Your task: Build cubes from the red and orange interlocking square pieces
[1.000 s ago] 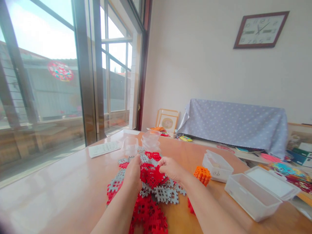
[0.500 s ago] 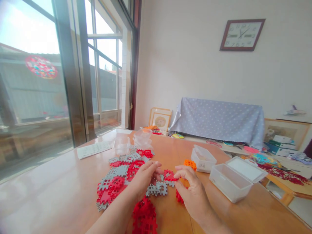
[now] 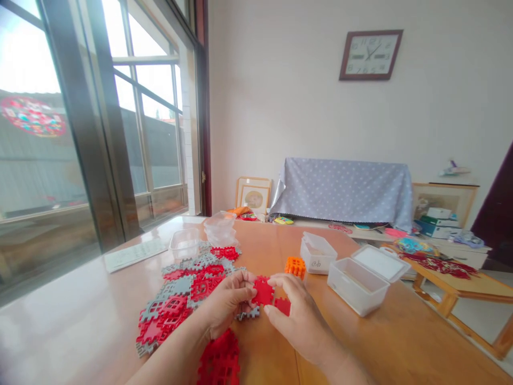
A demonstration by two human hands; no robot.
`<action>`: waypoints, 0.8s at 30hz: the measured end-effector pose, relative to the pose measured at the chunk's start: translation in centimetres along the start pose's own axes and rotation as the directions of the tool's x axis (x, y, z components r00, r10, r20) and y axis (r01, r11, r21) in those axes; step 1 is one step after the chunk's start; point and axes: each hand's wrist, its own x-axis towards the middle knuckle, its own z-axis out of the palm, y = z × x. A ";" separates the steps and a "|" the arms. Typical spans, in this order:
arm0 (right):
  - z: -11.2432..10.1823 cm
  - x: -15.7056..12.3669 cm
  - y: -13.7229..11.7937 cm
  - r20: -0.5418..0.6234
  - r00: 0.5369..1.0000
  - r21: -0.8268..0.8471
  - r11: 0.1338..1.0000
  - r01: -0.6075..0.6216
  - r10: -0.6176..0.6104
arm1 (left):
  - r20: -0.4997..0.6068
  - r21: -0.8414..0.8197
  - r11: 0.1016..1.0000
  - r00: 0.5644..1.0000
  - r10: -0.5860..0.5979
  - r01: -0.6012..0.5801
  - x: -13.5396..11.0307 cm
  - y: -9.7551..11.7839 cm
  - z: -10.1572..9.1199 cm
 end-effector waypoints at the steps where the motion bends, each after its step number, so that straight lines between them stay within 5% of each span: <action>1: -0.1 0.1 0.0 -0.002 1.000 -0.021 1.000 0.006 -0.006 | 0.011 0.012 1.000 1.000 -0.006 0.006 0.0 -0.1 0.1; 12: -1.5 0.3 0.8 0.111 0.994 -0.064 0.998 -0.013 0.020 | 0.085 0.029 0.998 0.995 -0.055 0.052 -0.4 -0.2 1.1; 19: -3.2 0.5 5.0 0.161 0.967 -0.008 0.980 -0.198 0.197 | -0.047 0.099 0.995 0.999 0.019 -0.015 -0.1 -0.2 0.1; 24: -3.4 0.4 5.3 0.212 0.951 -0.081 0.973 -0.214 0.227 | -0.062 0.114 0.993 0.998 0.027 -0.020 0.3 -0.2 -0.6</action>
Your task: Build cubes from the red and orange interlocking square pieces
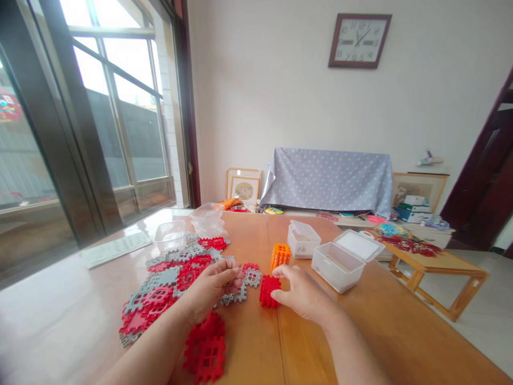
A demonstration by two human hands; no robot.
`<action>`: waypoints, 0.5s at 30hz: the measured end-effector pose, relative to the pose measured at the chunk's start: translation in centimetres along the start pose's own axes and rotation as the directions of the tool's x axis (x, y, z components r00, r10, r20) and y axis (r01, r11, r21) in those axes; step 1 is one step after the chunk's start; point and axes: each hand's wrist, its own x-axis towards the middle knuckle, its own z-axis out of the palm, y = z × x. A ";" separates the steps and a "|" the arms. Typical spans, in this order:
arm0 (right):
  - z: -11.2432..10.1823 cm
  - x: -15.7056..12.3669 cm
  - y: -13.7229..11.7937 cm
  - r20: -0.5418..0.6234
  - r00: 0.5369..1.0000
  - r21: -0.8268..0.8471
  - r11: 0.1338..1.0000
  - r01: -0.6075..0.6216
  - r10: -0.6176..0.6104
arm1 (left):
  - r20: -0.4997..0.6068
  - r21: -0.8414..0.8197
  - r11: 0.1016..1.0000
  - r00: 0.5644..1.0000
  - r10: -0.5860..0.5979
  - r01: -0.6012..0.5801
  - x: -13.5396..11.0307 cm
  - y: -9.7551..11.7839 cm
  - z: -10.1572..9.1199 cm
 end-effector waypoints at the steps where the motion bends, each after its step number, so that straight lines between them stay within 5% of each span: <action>1: 0.0 -0.1 -0.2 0.010 1.000 -0.019 1.000 -0.001 0.002 | 0.000 -0.002 1.000 1.000 0.002 -0.002 0.0 0.0 0.0; 15: -0.1 -0.4 -0.3 0.064 0.998 -0.061 0.998 0.003 0.001 | 0.001 -0.004 1.000 1.000 -0.006 0.006 0.0 -0.1 -0.3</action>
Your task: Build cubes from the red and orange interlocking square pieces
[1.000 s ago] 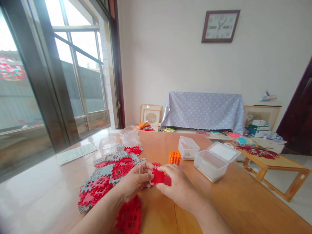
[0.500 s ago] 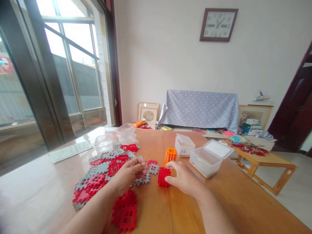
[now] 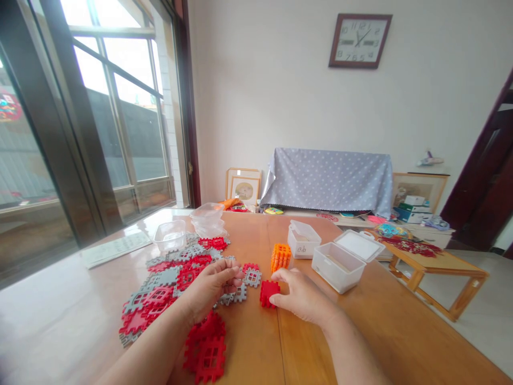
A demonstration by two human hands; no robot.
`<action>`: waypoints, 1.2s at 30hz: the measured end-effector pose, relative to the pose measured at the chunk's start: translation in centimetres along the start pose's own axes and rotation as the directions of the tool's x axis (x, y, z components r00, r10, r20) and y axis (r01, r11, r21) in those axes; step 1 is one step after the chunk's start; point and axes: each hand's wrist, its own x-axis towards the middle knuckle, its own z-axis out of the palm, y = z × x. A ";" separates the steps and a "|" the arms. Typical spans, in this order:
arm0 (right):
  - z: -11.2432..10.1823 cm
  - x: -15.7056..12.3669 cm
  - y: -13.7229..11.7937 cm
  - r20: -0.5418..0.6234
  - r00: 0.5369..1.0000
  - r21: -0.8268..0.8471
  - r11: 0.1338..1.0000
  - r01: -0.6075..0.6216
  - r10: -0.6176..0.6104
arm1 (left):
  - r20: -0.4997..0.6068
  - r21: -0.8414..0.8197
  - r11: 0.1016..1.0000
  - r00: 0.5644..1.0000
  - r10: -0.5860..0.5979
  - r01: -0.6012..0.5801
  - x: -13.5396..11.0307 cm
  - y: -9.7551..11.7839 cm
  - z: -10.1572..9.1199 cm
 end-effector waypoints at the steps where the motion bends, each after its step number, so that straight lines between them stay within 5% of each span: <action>1: -0.1 0.0 0.0 -0.014 1.000 0.004 1.000 0.000 0.000 | -0.003 -0.006 1.000 1.000 -0.001 0.001 -0.1 0.0 0.0; 5: 0.0 0.4 0.2 -0.084 0.996 0.077 0.997 0.004 0.003 | -0.026 -0.061 0.998 0.999 0.027 -0.028 -0.1 0.4 -0.2; 8: 0.6 0.7 -0.2 -0.137 0.991 0.161 0.987 0.020 0.002 | -0.146 -0.172 0.980 0.986 0.074 -0.099 0.5 0.7 -1.2; 13: 1.4 1.2 -3.8 -0.130 0.991 0.137 0.989 0.057 -0.040 | -0.506 -0.354 0.905 0.862 0.028 -0.237 2.0 1.4 -4.2; 16: 1.7 2.8 -6.8 -0.008 0.991 0.089 0.987 0.134 -0.134 | -0.595 -0.423 0.865 0.802 -0.040 -0.271 2.4 1.8 -5.6; 21: 4.2 10.0 -9.0 0.121 0.976 0.074 0.982 0.175 -0.183 | -0.635 -0.463 0.842 0.766 -0.099 -0.275 2.4 2.1 -6.2; 24: 6.6 15.7 -8.7 0.059 0.997 -0.038 0.998 0.047 -0.045 | -0.624 -0.488 0.832 0.772 -0.122 -0.263 2.3 2.0 -6.3; 28: 9.3 21.6 -8.5 0.046 0.999 -0.082 0.996 0.024 -0.021 | -0.628 -0.494 0.822 0.771 -0.111 -0.285 2.2 2.0 -6.6; 36: 12.2 25.7 -9.8 0.129 0.990 -0.059 0.996 0.066 -0.058 | -0.632 -0.490 0.832 0.763 -0.134 -0.259 1.6 2.8 -6.3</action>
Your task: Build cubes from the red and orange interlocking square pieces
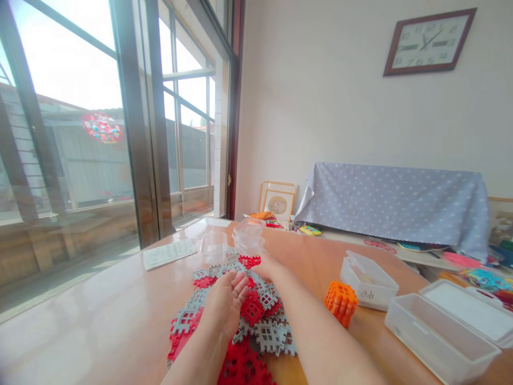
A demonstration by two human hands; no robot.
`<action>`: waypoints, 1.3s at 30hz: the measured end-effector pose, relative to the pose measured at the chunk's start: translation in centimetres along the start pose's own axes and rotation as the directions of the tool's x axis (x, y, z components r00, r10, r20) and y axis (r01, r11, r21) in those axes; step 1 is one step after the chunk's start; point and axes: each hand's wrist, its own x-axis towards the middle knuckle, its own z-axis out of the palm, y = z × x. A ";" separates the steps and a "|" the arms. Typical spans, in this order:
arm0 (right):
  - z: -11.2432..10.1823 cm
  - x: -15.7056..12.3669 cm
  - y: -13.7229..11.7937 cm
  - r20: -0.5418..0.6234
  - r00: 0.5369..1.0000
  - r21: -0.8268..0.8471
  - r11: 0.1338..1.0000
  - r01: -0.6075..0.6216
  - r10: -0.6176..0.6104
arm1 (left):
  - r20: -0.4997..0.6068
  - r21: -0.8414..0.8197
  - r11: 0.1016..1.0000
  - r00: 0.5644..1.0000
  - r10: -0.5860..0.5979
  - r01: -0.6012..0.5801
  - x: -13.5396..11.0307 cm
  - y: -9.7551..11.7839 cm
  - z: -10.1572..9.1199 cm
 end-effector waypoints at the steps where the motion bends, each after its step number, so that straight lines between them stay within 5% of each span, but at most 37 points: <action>1: 0.2 0.1 0.0 0.014 1.000 -0.003 1.000 0.000 0.000 | 0.001 0.010 1.000 1.000 0.000 0.000 0.0 0.0 0.0; 12: -0.3 -2.3 1.2 0.079 0.997 0.018 1.000 0.004 -0.005 | 0.025 0.053 0.998 0.999 0.026 -0.027 0.6 -0.5 -0.5; 22: -2.7 -8.2 0.1 0.156 0.988 0.264 0.964 -0.039 -0.003 | 0.055 0.214 0.964 0.987 0.149 -0.157 0.4 -0.8 -0.3; 33: -3.8 -14.5 -1.6 0.154 0.988 0.700 0.705 -0.113 0.006 | 0.214 0.432 0.844 0.946 0.246 -0.317 -0.8 -1.2 -0.1; 39: -3.3 -15.9 -1.7 0.066 0.998 0.816 0.574 -0.064 0.017 | 0.420 0.414 0.851 0.897 0.137 -0.324 -1.8 -1.6 0.1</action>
